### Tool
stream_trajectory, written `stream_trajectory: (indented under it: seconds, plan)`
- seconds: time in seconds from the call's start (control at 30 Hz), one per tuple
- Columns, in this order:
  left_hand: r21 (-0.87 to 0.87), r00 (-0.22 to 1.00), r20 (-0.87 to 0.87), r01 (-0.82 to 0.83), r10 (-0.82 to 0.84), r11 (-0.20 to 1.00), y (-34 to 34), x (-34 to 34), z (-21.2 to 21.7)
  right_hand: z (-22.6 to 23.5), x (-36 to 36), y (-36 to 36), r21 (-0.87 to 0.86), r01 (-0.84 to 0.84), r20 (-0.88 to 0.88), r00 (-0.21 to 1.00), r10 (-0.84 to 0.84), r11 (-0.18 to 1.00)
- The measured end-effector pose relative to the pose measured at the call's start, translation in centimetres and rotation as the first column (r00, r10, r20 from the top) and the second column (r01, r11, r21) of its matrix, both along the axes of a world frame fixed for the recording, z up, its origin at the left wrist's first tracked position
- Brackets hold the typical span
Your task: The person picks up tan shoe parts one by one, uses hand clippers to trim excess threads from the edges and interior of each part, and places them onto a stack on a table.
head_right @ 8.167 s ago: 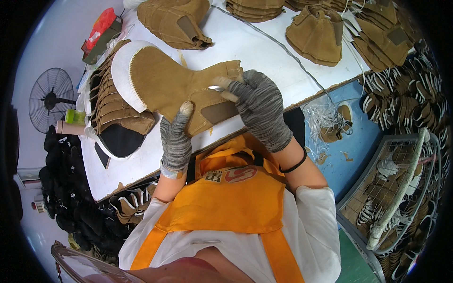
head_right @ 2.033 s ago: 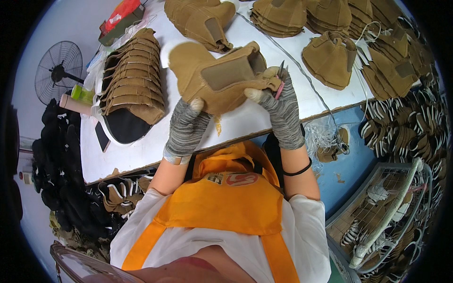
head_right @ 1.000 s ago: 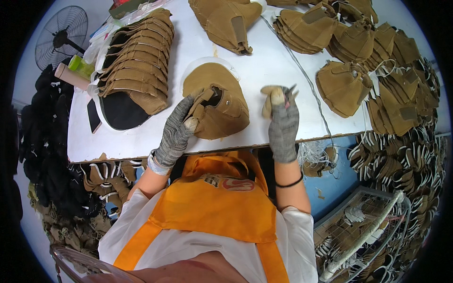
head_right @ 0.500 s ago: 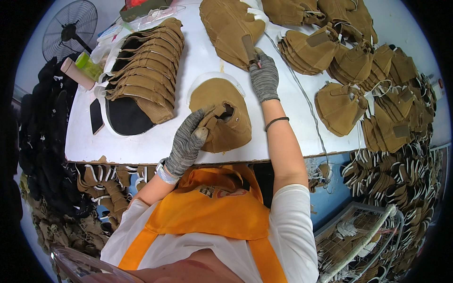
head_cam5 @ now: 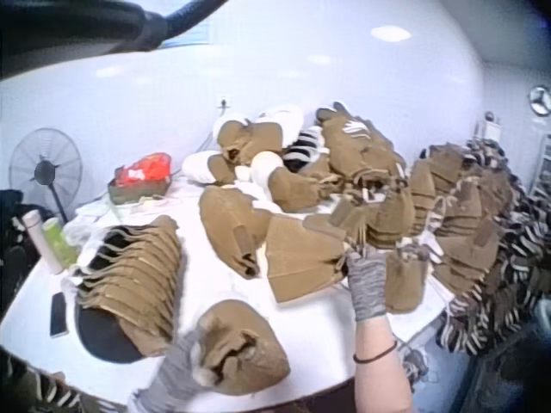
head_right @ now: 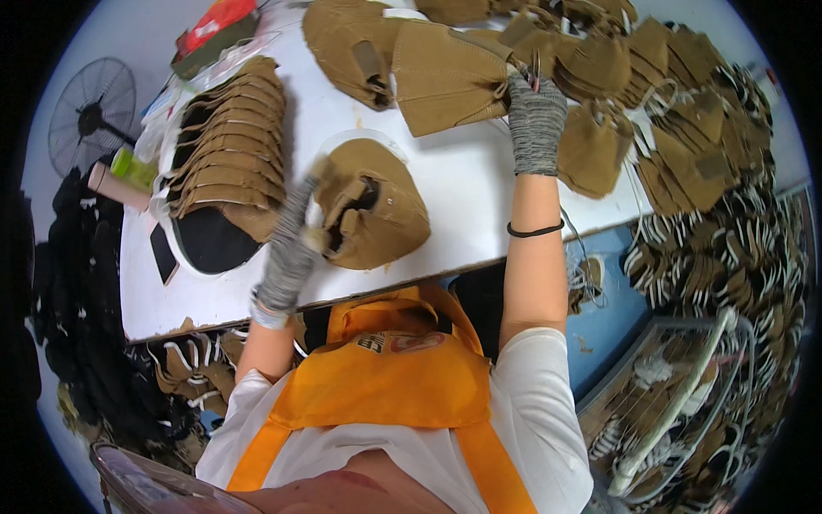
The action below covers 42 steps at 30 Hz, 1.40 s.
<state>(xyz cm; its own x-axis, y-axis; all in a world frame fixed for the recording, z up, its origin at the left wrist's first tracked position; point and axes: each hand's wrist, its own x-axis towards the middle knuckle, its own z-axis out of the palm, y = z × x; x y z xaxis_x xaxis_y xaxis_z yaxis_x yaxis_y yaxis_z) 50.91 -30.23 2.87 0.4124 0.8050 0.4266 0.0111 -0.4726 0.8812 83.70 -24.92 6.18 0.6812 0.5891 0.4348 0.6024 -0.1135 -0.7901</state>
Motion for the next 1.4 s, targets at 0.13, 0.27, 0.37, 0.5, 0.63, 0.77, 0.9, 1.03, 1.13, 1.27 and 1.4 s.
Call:
stream_trajectory:
  seconds: [0.13,0.27,0.37,0.5,0.63,0.77,0.9,1.03,1.13,1.27,1.4]
  plan:
    - [-0.11,0.984,0.064,0.17,-0.164,0.979,2.8,3.1,7.1,-1.5,3.8,-3.1,-0.086,0.015,0.673,0.738,0.047,0.996]
    - [-0.256,0.818,-0.167,0.503,-0.55,0.826,5.7,8.3,9.0,0.6,2.3,-5.0,0.107,-0.078,0.627,0.779,-0.006,0.991]
    - [-0.421,0.854,0.164,0.513,-0.494,0.748,5.8,10.3,9.1,4.0,-2.9,-6.3,0.546,-0.268,0.189,0.963,0.195,0.794]
    - [-0.448,0.655,0.718,0.694,-0.236,0.564,6.9,12.2,8.2,2.8,-3.9,-9.5,0.734,0.016,-0.263,0.928,0.263,0.679]
    - [-0.382,0.569,0.79,0.749,-0.229,0.542,5.3,13.4,7.7,-0.5,-4.7,-8.4,0.556,-0.175,-0.066,0.965,0.253,0.812]
    - [-0.425,0.633,0.735,0.71,-0.243,0.561,2.9,12.8,8.5,1.1,-8.1,-7.3,0.716,-0.244,-0.26,0.775,0.575,0.654]
    - [-0.411,0.606,0.746,0.744,-0.274,0.527,2.4,12.2,9.1,1.6,-7.3,-7.3,0.689,-0.402,-0.206,0.689,0.695,0.603]
    - [-0.418,0.512,0.841,0.819,-0.173,0.392,2.2,11.7,8.7,2.7,-7.1,-9.3,0.627,-0.54,-0.262,0.532,0.805,0.561]
    - [-0.352,0.483,0.846,0.824,-0.226,0.444,2.4,11.6,8.8,1.1,-5.7,-10.0,0.506,-0.534,-0.416,0.537,0.734,0.678]
    - [-0.377,0.557,0.794,0.767,-0.245,0.52,2.6,11.5,9.8,-3.1,-2.9,-8.4,0.603,-0.316,-0.442,0.631,0.637,0.732]
    - [-0.416,0.709,0.642,0.641,-0.291,0.645,2.8,10.4,10.7,2.5,-6.5,-12.2,0.457,-0.383,-0.25,0.81,0.53,0.802]
